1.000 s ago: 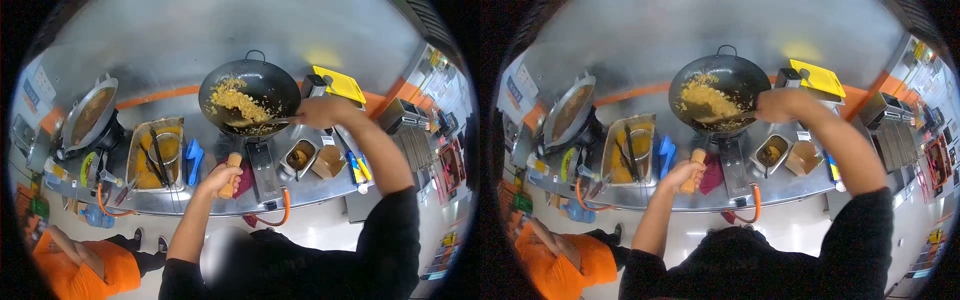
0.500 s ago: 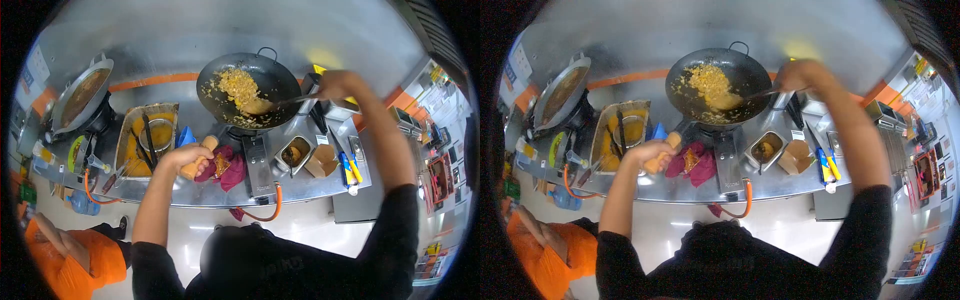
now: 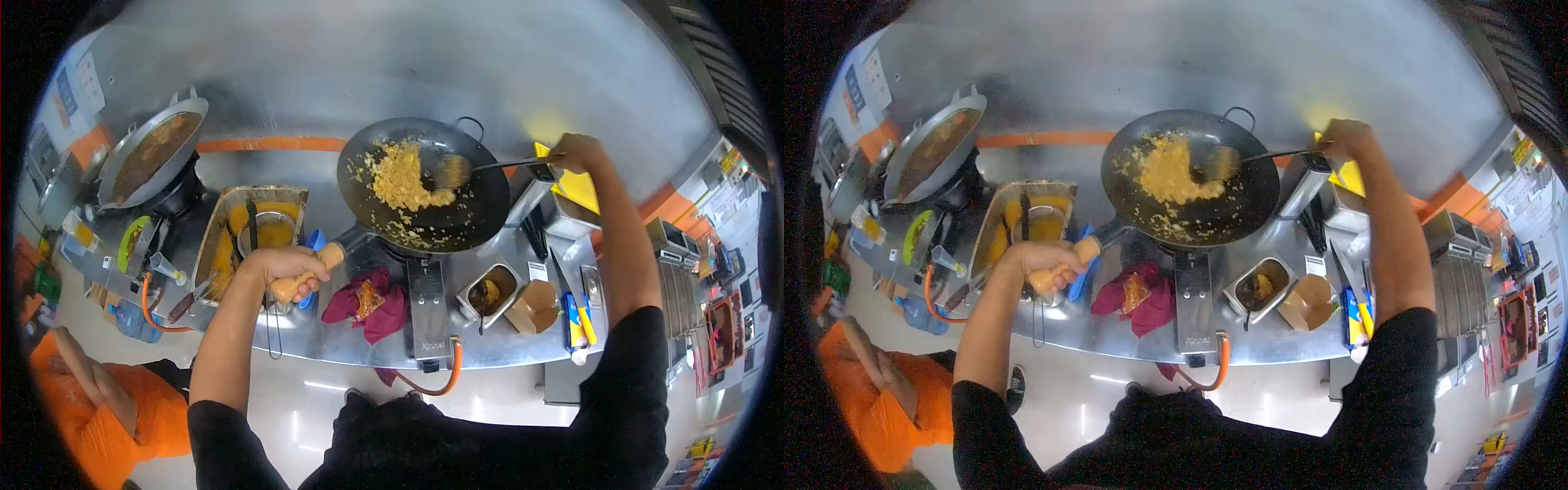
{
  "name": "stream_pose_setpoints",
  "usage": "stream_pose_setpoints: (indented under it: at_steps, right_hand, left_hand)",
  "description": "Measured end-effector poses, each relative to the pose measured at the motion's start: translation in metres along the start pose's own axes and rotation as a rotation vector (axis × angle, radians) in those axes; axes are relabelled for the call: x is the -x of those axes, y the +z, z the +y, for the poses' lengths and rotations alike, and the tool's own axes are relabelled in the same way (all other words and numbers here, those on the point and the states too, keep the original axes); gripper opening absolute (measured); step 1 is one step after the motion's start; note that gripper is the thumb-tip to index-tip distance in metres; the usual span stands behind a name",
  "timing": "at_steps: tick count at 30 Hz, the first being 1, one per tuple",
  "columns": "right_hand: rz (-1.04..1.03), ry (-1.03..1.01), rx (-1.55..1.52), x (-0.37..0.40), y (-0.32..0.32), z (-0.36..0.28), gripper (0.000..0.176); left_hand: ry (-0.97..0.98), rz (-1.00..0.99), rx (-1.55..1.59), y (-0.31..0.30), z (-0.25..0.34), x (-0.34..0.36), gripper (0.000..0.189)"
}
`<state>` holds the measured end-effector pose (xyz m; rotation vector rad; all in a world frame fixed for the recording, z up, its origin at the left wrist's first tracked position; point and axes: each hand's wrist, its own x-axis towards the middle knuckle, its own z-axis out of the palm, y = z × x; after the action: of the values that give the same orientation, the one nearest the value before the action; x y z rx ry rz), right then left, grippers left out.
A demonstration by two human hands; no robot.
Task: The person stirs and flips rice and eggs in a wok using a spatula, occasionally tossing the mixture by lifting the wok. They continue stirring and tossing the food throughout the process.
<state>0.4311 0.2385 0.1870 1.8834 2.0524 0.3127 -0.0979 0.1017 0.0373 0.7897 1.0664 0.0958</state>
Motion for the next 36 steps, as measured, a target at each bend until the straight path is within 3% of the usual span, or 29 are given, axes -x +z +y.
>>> stream_pose_setpoints:
  at_steps: [2, 4, 10, 13, 15, 16, 18, 23, 26, 28, 31, 33, 35, 36]
  right_hand:
    - [-0.045, -0.045, -0.039, -0.017, 0.002, 0.004, 0.027]
    - [0.227, -0.126, 0.000, -0.046, 0.034, -0.011, 0.032]
    - [0.164, -0.062, -0.013, -0.044, 0.004, -0.013, 0.030]
    - [0.276, -0.014, -0.034, -0.069, 0.030, -0.036, 0.024]
    - [0.483, -0.295, -0.148, -0.071, 0.041, -0.054, 0.026]
    - [0.485, -0.277, -0.159, -0.067, 0.035, -0.047, 0.026]
    - [0.210, -0.170, -0.094, -0.051, 0.007, -0.035, 0.034]
    - [0.244, -0.265, -0.274, -0.025, 0.020, -0.071, 0.031]
    - [0.298, -0.373, -0.163, 0.044, -0.038, -0.069, 0.028]
    - [0.039, -0.327, -0.247, 0.093, -0.078, -0.060, 0.027]
    - [-0.148, -0.386, -0.182, 0.138, -0.103, -0.068, 0.025]
    - [-0.269, -0.437, -0.099, 0.127, -0.086, -0.081, 0.025]
    - [-0.088, -0.410, -0.289, 0.127, -0.061, -0.125, 0.027]
    - [-0.126, -0.319, -0.245, 0.112, -0.039, -0.146, 0.029]
  left_hand:
    - [-0.017, -0.014, -0.040, -0.006, 0.002, -0.002, 0.017]
    - [-0.024, 0.005, -0.063, -0.005, 0.006, 0.005, 0.017]
    - [-0.048, 0.064, -0.105, -0.003, 0.015, 0.010, 0.015]
    - [-0.065, 0.080, -0.090, -0.003, 0.013, 0.011, 0.015]
    - [-0.053, 0.047, -0.079, -0.002, 0.014, 0.011, 0.016]
    - [-0.061, 0.049, -0.098, 0.000, 0.016, 0.010, 0.016]
    - [-0.047, 0.085, -0.068, 0.000, 0.013, 0.010, 0.017]
    - [0.026, 0.012, 0.036, 0.020, -0.012, -0.019, 0.019]
    - [0.125, 0.053, 0.080, 0.067, -0.036, -0.042, 0.018]
    - [0.193, 0.040, 0.182, 0.099, -0.047, -0.057, 0.017]
    - [0.290, 0.131, 0.256, 0.133, -0.062, -0.085, 0.014]
    - [0.301, 0.137, 0.231, 0.143, -0.065, -0.095, 0.014]
    - [0.330, 0.140, 0.231, 0.146, -0.066, -0.101, 0.013]
    - [0.327, 0.126, 0.220, 0.149, -0.068, -0.100, 0.013]
